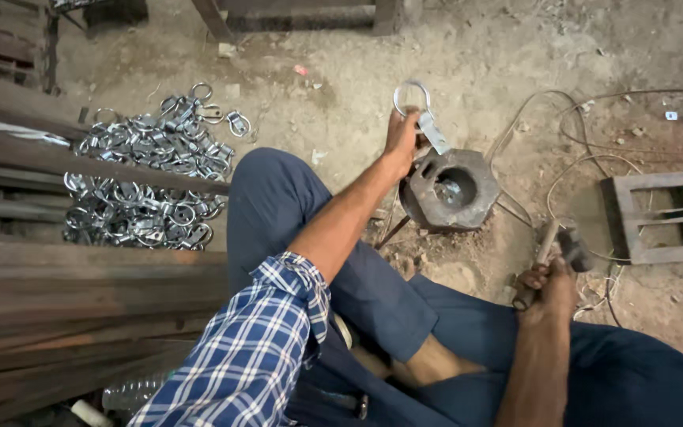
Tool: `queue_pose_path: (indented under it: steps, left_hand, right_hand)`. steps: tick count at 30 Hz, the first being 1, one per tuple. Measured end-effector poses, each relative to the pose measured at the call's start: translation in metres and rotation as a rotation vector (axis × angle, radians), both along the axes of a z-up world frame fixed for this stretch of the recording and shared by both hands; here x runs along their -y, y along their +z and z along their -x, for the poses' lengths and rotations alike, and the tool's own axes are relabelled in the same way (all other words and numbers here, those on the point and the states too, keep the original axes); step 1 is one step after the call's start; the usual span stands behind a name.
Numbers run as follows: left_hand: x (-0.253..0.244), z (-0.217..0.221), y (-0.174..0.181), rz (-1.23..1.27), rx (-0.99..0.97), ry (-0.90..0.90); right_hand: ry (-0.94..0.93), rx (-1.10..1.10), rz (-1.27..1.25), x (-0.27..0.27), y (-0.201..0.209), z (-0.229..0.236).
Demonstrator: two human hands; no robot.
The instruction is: The person sits on the floor and uses a hammer to strike metal parts placed on a small anvil. They repeatedly pick up metal pieces, position them on the anvil, and hammer them into shape.
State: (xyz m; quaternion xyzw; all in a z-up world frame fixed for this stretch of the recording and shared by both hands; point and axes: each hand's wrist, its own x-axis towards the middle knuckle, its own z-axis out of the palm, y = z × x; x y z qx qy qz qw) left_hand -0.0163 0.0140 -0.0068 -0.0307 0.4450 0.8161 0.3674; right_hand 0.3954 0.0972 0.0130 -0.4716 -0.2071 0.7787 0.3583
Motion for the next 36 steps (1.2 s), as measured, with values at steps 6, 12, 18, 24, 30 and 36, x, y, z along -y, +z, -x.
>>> queue_pose_path:
  steps: [6,12,18,24,30,36]
  left_hand:
    - [0.002,0.045,-0.039,-0.091,0.151,0.140]
    - [0.019,0.039,-0.079,-0.076,0.302,0.018]
    - [0.031,0.024,-0.054,-0.156,0.541,-0.008]
    - [0.025,0.015,-0.075,-0.202,0.455,0.055]
    - [0.027,-0.001,-0.071,-0.184,0.550,0.227]
    - [0.020,-0.001,-0.102,-0.121,0.529,0.245]
  right_hand:
    - [-0.021,-0.044,0.086,-0.002,-0.016,0.006]
    - [0.237,0.181,-0.144,0.069,0.062,0.048]
    - [0.094,0.006,-0.017,0.044,0.056,0.042]
    - [-0.070,0.348,-0.230,0.039,0.096,0.038]
    - [0.436,0.341,-0.245,0.057,0.088,0.052]
    - [0.247,0.233,-0.285,0.023,0.090,0.031]
